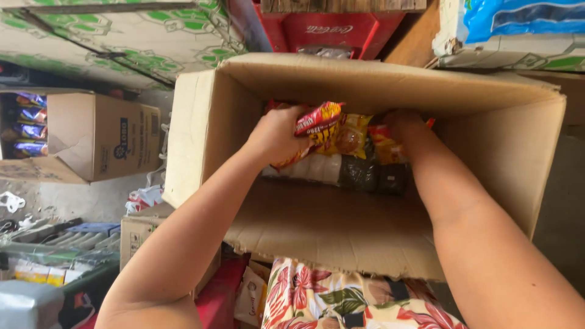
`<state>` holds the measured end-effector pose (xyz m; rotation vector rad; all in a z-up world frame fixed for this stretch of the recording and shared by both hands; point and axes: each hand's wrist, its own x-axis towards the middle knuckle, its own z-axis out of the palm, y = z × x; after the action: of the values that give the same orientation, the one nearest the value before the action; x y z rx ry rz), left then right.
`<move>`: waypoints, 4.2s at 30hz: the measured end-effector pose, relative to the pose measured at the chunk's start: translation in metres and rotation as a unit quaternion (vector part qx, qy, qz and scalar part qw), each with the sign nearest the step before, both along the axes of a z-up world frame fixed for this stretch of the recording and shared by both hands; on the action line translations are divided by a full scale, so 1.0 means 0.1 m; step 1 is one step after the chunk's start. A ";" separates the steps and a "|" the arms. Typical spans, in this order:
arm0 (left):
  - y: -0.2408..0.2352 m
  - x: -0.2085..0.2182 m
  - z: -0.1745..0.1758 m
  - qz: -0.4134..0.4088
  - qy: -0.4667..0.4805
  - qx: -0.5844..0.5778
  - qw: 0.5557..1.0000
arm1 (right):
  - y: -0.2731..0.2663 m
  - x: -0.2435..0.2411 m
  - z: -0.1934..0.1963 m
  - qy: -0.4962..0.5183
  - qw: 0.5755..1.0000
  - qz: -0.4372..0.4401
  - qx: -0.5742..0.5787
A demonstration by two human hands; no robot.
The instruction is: The recorder picks various grocery items from a counter and packs them into a cardboard box.
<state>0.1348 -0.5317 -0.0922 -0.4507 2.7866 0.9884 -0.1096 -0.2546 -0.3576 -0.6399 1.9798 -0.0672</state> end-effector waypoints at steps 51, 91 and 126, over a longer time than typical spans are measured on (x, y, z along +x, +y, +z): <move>1.01 -0.58 -2.42 0.108 -0.107 0.334 0.930 | 0.90 0.26 -1.26 -0.017 0.815 -0.572 -0.091; 1.84 -1.34 -3.30 -0.153 -0.141 0.076 0.975 | 0.37 0.29 -0.28 0.231 0.957 -0.175 -0.005; 3.04 0.39 0.61 0.119 0.161 0.283 0.938 | 2.72 1.02 3.62 0.167 0.855 0.107 -0.479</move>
<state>0.1738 -0.2272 -0.0310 -0.5848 2.5500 1.9984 -0.0075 0.0171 0.0043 -1.5946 2.1127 -0.9048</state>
